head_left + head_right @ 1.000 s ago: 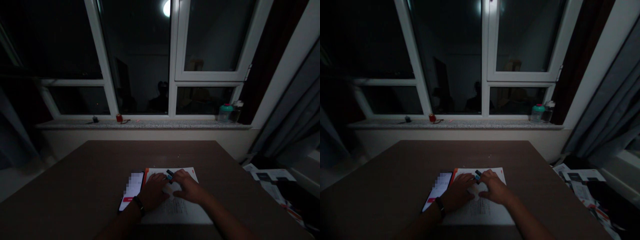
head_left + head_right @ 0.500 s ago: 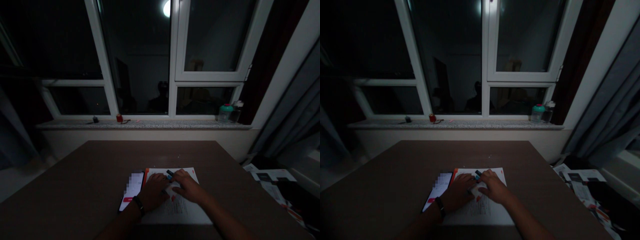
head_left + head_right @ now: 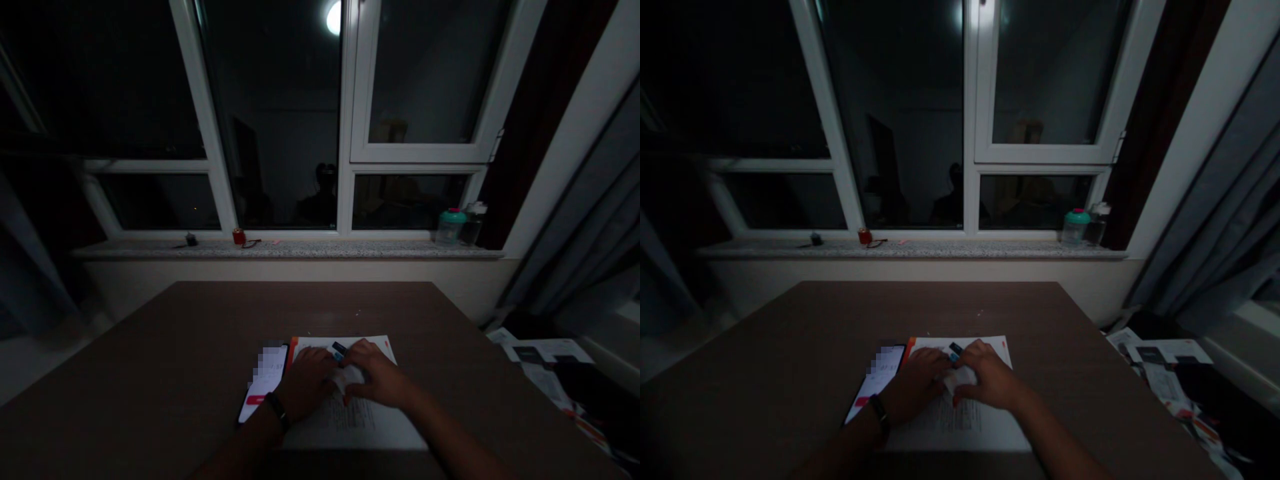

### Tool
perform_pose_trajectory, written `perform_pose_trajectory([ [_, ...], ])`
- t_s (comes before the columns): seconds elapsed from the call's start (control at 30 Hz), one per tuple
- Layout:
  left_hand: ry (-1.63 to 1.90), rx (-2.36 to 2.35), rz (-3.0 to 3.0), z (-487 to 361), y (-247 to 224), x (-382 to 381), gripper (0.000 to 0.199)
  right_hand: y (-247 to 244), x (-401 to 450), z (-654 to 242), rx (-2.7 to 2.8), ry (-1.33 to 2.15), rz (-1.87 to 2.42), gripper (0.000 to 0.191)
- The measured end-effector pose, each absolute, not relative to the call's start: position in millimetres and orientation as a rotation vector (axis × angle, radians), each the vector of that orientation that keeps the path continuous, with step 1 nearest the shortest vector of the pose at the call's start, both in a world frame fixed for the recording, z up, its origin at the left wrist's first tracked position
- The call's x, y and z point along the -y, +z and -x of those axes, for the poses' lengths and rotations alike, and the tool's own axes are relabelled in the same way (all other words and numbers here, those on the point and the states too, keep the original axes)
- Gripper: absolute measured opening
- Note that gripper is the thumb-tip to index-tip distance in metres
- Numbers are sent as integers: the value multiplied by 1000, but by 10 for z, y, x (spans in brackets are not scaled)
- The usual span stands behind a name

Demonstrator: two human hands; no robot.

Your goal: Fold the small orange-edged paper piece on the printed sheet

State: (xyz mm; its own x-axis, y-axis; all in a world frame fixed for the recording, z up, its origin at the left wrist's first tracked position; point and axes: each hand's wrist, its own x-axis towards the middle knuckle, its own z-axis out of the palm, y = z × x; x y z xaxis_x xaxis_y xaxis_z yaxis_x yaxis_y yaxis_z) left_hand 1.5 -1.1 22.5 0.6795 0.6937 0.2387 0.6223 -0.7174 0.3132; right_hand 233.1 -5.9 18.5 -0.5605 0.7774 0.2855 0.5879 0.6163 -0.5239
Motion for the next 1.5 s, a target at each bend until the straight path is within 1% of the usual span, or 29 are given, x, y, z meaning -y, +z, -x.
perform_pose_trajectory([
  [0.07, 492, -1074, -2689, -16, 233, 15, 34, 194, 56, -2336, 2372, 502, 1058, 53],
  [0.13, 489, -1078, -2691, -18, 234, 16, 34, 194, 49, -2340, 2380, 488, 1042, 52],
  [0.23, 508, -1067, -2694, -19, 228, 14, 34, 185, 39, -2347, 2368, 467, 1042, 40],
  [0.33, 531, -1067, -2680, -21, 232, 14, 27, 177, 35, -2349, 2358, 446, 1029, 22],
  [0.4, 525, -1088, -2671, -26, 242, 16, 23, 176, 35, -2344, 2348, 431, 1030, 16],
  [0.6, 459, -1202, -2701, -48, 258, -2, 12, 174, 36, -2319, 2295, 414, 1118, 20],
  [0.83, 409, -1288, -2690, -75, 267, -45, 16, 115, -5, -2297, 2269, 371, 1161, 17],
  [0.97, 384, -1322, -2655, -89, 291, -36, 16, 101, -47, -2260, 2217, 361, 1257, 20],
  [1.03, 413, -1324, -2639, -84, 295, -23, 20, 104, -68, -2238, 2204, 336, 1321, 21],
  [1.07, 427, -1324, -2630, -79, 297, -14, 27, 107, -78, -2229, 2205, 326, 1344, 20],
  [1.2, 463, -1265, -2602, -66, 320, 33, 64, 108, -117, -2209, 2205, 345, 1378, 21],
  [1.27, 464, -1203, -2612, -66, 326, 54, 77, 95, -138, -2210, 2185, 360, 1393, 21],
  [1.33, 427, -1179, -2651, -64, 309, 64, 79, 70, -158, -2214, 2168, 366, 1390, 20],
  [1.37, 398, -1190, -2676, -62, 290, 64, 75, 56, -168, -2216, 2163, 368, 1379, 20],
  [1.47, 362, -1176, -2750, -51, 233, 56, 56, 17, -193, -2224, 2163, 371, 1359, 19],
  [1.5, 347, -1171, -2748, -50, 227, 56, 55, 9, -199, -2226, 2164, 370, 1360, 20],
])
